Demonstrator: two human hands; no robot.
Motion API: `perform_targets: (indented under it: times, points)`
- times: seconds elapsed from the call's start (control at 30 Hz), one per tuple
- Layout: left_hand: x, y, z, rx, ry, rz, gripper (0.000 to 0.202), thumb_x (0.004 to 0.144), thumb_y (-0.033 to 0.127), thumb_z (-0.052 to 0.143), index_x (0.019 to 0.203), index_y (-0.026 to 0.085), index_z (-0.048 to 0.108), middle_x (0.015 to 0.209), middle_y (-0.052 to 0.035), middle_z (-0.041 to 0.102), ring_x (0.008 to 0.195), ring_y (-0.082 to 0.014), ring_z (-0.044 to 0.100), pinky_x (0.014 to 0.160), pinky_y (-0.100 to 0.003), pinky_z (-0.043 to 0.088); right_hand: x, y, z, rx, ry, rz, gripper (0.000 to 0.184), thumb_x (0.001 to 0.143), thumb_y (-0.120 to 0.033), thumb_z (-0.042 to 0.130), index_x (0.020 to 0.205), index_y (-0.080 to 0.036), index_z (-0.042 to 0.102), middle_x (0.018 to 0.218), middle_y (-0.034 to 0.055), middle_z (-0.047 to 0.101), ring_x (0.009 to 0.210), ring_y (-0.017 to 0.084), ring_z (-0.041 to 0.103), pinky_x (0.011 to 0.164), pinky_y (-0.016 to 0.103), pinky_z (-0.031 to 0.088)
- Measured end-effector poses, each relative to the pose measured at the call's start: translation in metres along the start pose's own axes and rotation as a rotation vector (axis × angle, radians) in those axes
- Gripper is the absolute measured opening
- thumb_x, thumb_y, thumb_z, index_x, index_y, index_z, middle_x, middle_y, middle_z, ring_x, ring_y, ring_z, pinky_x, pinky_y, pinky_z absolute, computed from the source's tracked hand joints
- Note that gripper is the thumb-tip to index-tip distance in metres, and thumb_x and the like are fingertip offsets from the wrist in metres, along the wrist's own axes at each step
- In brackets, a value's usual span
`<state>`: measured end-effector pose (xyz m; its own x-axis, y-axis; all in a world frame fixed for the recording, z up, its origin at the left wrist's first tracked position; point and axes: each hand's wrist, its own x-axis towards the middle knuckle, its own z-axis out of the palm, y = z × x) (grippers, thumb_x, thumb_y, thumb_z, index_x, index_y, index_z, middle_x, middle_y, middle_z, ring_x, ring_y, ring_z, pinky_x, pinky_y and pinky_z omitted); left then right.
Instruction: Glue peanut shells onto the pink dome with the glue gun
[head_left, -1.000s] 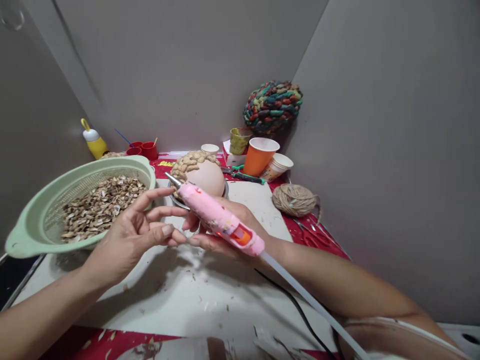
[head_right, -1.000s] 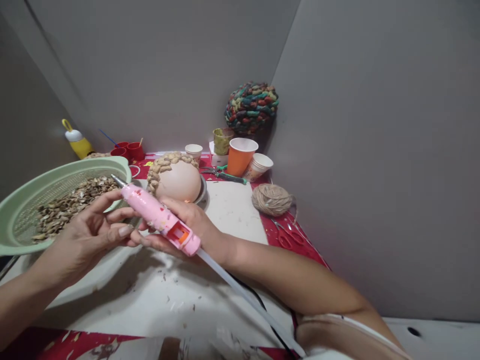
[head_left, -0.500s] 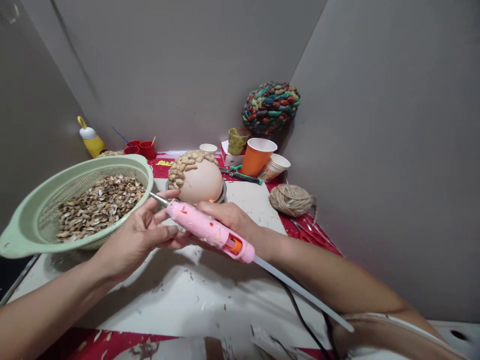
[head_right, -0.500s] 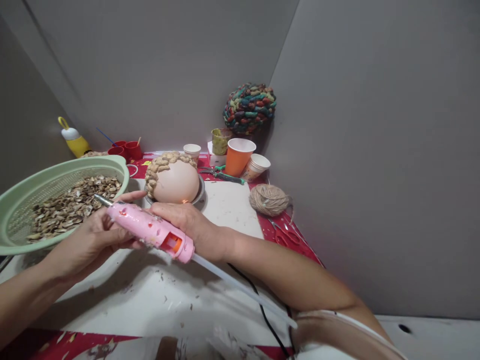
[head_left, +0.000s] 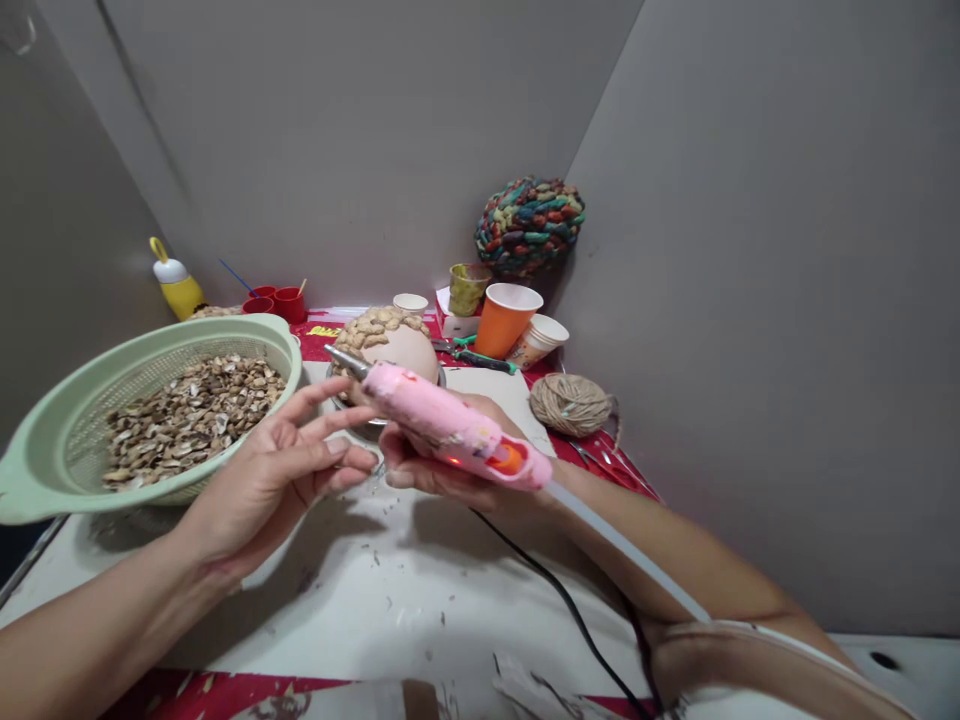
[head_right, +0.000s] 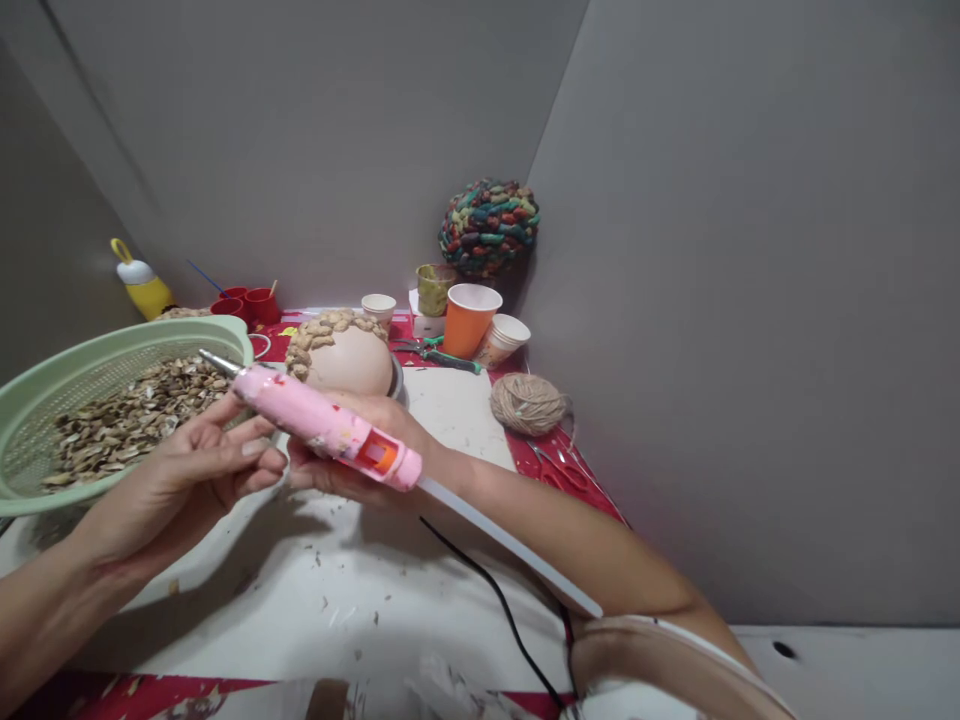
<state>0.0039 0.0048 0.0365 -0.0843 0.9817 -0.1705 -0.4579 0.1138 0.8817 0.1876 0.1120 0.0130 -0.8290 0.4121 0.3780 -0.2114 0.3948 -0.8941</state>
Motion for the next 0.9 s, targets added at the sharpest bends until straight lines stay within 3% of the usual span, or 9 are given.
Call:
perform_targets:
  times: [0.17,0.3,0.37,0.57,0.7,0.8,0.9]
  points:
    - [-0.001,0.003,0.004,0.052,0.045,0.127,0.061,0.076,0.008,0.080,0.131,0.022,0.056,0.114,-0.0082,0.071,0.071,-0.0126,0.075,0.069,-0.021,0.064,0.001,-0.010,-0.001,-0.051,0.130,0.060,0.014,0.087,-0.029,0.071,0.086,-0.018,0.063,0.075,-0.0005,0.061,0.065,0.010,0.054,0.062,0.024,0.051]
    - [-0.001,-0.002,0.005,0.116,0.028,0.156,0.060,0.078,0.014,0.082,0.130,0.023,0.055,0.115,-0.0075,0.070,0.073,-0.0137,0.075,0.073,-0.025,0.064,0.002,-0.003,0.003,0.027,0.222,-0.016,0.033,0.082,-0.027,0.077,0.111,-0.019,0.062,0.089,0.0016,0.069,0.075,0.013,0.065,0.069,0.026,0.056]
    - [0.000,-0.005,0.003,0.141,0.022,0.166,0.059,0.078,0.015,0.082,0.129,0.024,0.055,0.113,-0.0059,0.070,0.074,-0.0136,0.075,0.073,-0.025,0.064,0.002,0.001,0.004,-0.031,0.233,-0.050,0.030,0.082,-0.029,0.079,0.105,-0.019,0.063,0.089,0.0015,0.070,0.074,0.013,0.067,0.072,0.027,0.057]
    - [0.006,-0.010,-0.003,0.167,-0.021,0.189,0.052,0.079,0.016,0.081,0.124,0.028,0.057,0.108,-0.0009,0.070,0.073,-0.0130,0.075,0.073,-0.026,0.064,0.004,0.004,-0.005,-0.437,0.143,-0.280,0.017,0.086,-0.029,0.075,0.088,-0.017,0.063,0.083,0.0025,0.068,0.072,0.014,0.066,0.069,0.025,0.055]
    - [0.007,-0.010,0.000,0.185,-0.007,0.136,0.050,0.077,0.016,0.082,0.121,0.023,0.059,0.098,-0.0014,0.071,0.071,-0.0140,0.074,0.069,-0.026,0.063,0.005,0.007,-0.012,-0.482,-0.004,-0.338,0.015,0.091,-0.027,0.068,0.086,-0.016,0.059,0.077,0.0007,0.065,0.067,0.012,0.063,0.063,0.022,0.051]
    - [0.006,-0.010,0.003,0.154,0.010,0.055,0.062,0.072,0.013,0.084,0.128,0.022,0.058,0.092,-0.0014,0.072,0.073,-0.0165,0.074,0.068,-0.027,0.064,0.006,0.009,-0.015,-0.487,-0.098,-0.372,0.014,0.093,-0.024,0.064,0.085,-0.017,0.055,0.075,-0.0002,0.063,0.065,0.011,0.060,0.062,0.020,0.048]
    - [0.006,-0.009,0.004,0.120,0.006,-0.005,0.060,0.069,0.011,0.085,0.124,0.019,0.060,0.084,-0.0012,0.072,0.070,-0.0161,0.072,0.064,-0.025,0.062,0.007,0.013,-0.016,-0.505,-0.116,-0.414,0.014,0.092,-0.024,0.063,0.084,-0.017,0.054,0.074,-0.0010,0.060,0.063,0.010,0.056,0.060,0.020,0.047]
